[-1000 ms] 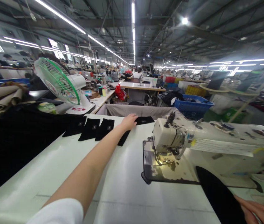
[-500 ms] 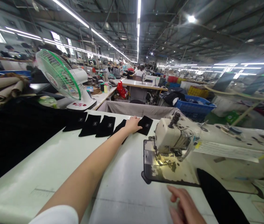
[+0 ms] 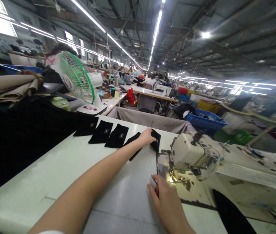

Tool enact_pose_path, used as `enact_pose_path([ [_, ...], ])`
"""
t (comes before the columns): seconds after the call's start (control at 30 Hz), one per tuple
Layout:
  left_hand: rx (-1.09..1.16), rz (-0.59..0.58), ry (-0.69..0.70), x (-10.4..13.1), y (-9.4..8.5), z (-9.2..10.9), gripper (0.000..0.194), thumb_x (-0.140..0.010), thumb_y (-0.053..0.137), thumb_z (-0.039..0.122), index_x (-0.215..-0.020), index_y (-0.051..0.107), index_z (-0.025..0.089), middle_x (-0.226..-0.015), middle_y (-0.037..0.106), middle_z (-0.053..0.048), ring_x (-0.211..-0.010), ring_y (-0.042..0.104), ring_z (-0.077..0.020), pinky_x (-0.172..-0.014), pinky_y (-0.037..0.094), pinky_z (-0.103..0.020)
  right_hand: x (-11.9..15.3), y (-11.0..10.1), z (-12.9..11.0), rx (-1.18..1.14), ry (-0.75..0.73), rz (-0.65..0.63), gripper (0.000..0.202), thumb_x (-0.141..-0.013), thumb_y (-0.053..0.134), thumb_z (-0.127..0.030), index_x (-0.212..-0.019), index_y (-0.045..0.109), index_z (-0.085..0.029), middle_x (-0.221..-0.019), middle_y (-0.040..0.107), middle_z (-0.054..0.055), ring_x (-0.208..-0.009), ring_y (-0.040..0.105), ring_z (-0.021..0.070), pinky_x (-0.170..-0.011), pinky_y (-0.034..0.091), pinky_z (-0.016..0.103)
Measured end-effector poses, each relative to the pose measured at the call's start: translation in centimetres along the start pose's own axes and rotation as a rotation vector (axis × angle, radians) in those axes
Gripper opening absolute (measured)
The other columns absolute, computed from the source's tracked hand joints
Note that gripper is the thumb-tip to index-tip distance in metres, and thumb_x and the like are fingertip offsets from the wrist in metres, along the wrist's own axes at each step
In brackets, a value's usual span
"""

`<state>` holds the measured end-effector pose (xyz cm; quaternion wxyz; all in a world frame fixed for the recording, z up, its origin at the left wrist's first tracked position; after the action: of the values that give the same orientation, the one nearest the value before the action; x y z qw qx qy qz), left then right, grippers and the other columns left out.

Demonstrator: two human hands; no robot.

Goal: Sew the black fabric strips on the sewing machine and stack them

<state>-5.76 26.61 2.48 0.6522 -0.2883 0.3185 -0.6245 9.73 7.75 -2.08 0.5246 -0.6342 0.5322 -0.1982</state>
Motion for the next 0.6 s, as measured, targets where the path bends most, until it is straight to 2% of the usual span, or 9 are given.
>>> enact_pose_path([
  [0.07, -0.056, -0.025, 0.038, 3.0, 0.2, -0.7, 0.040, -0.081, 0.071, 0.019, -0.118, 0.056, 0.014, -0.096, 0.072, -0.008, -0.088, 0.071, -0.0238, -0.076, 0.054, -0.030, 2.1, 0.4, 0.5, -0.020, -0.024, 0.067, 0.029, -0.099, 0.044, -0.036, -0.110, 0.067, -0.023, -0.092, 0.075, 0.005, -0.067, 0.071, 0.0194, -0.063, 0.056, 0.027],
  [0.13, -0.137, -0.030, 0.074, 6.0, -0.1, -1.6, 0.035, -0.081, 0.068, 0.019, -0.115, 0.057, 0.015, -0.093, 0.072, -0.009, -0.087, 0.071, -0.0269, -0.075, 0.054, -0.033, 3.9, 0.7, 1.2, -0.033, -0.019, 0.136, 0.037, -0.102, 0.037, -0.043, -0.109, 0.067, -0.022, -0.091, 0.075, 0.006, -0.065, 0.071, 0.0191, -0.061, 0.057, 0.027],
  [0.2, -0.217, -0.002, 0.092, 8.3, -0.8, -2.4, 0.029, -0.084, 0.068, 0.026, -0.110, 0.060, 0.015, -0.096, 0.071, -0.014, -0.096, 0.069, -0.0332, -0.082, 0.053, -0.041, 5.2, 0.8, 1.6, -0.042, 0.000, 0.180, 0.047, -0.103, 0.031, -0.052, -0.108, 0.068, -0.022, -0.085, 0.074, 0.006, -0.059, 0.068, 0.0182, -0.056, 0.056, 0.026],
  [0.27, -0.282, 0.049, 0.160, 9.4, -1.7, -2.8, 0.032, -0.089, 0.066, 0.036, -0.113, 0.061, 0.016, -0.113, 0.068, -0.019, -0.115, 0.061, -0.0377, -0.095, 0.049, -0.049, 5.9, 0.5, 1.6, -0.049, 0.019, 0.202, 0.054, -0.103, 0.029, -0.059, -0.107, 0.069, -0.022, -0.077, 0.072, 0.005, -0.053, 0.066, 0.0175, -0.051, 0.055, 0.025],
  [0.33, -0.331, 0.026, 0.341, 9.6, -1.9, -2.8, 0.044, -0.093, 0.060, 0.045, -0.129, 0.058, 0.021, -0.138, 0.057, -0.017, -0.135, 0.047, -0.0375, -0.109, 0.038, -0.054, 6.2, 0.0, 1.2, -0.054, 0.021, 0.209, 0.056, -0.102, 0.029, -0.061, -0.105, 0.069, -0.023, -0.073, 0.070, 0.004, -0.051, 0.064, 0.0173, -0.049, 0.055, 0.025],
  [0.4, -0.372, -0.085, 0.473, 9.2, -1.1, -2.8, 0.054, -0.095, 0.056, 0.053, -0.143, 0.049, 0.028, -0.156, 0.042, -0.011, -0.147, 0.032, -0.0356, -0.118, 0.025, -0.058, 6.2, -0.6, 0.6, -0.055, 0.012, 0.212, 0.055, -0.102, 0.030, -0.061, -0.105, 0.070, -0.024, -0.071, 0.068, 0.003, -0.052, 0.065, 0.0172, -0.049, 0.054, 0.024],
  [0.47, -0.401, -0.173, 0.421, 8.2, 0.2, -3.1, 0.058, -0.096, 0.051, 0.056, -0.147, 0.046, 0.029, -0.162, 0.033, -0.009, -0.151, 0.022, -0.0368, -0.120, 0.016, -0.063, 6.2, -1.2, 0.1, -0.055, -0.001, 0.224, 0.054, -0.103, 0.030, -0.061, -0.105, 0.070, -0.024, -0.070, 0.068, 0.003, -0.052, 0.064, 0.0167, -0.050, 0.054, 0.023],
  [0.53, -0.417, -0.154, 0.284, 7.0, 1.3, -3.3, 0.059, -0.098, 0.045, 0.056, -0.148, 0.045, 0.023, -0.163, 0.031, -0.013, -0.151, 0.020, -0.0396, -0.118, 0.014, -0.067, 6.4, -1.6, -0.1, -0.051, -0.009, 0.239, 0.054, -0.103, 0.030, -0.061, -0.106, 0.070, -0.024, -0.070, 0.069, 0.003, -0.051, 0.064, 0.0163, -0.050, 0.054, 0.023],
  [0.6, -0.421, -0.106, 0.204, 5.7, 2.1, -3.1, 0.061, -0.099, 0.042, 0.055, -0.149, 0.045, 0.019, -0.162, 0.030, -0.017, -0.150, 0.021, -0.0412, -0.117, 0.016, -0.068, 6.7, -2.1, 0.4, -0.029, -0.004, 0.232, 0.053, -0.103, 0.031, -0.060, -0.106, 0.070, -0.024, -0.075, 0.072, 0.003, -0.052, 0.066, 0.0164, -0.050, 0.055, 0.023],
])
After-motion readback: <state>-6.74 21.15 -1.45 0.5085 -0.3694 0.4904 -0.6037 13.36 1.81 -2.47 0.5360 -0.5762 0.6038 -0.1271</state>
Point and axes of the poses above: each hand's wrist, its own x-axis away from the middle knuckle, its own y-axis out of the palm, z = x × y, the point moved 3 cm from there along -x, towards the middle knuckle
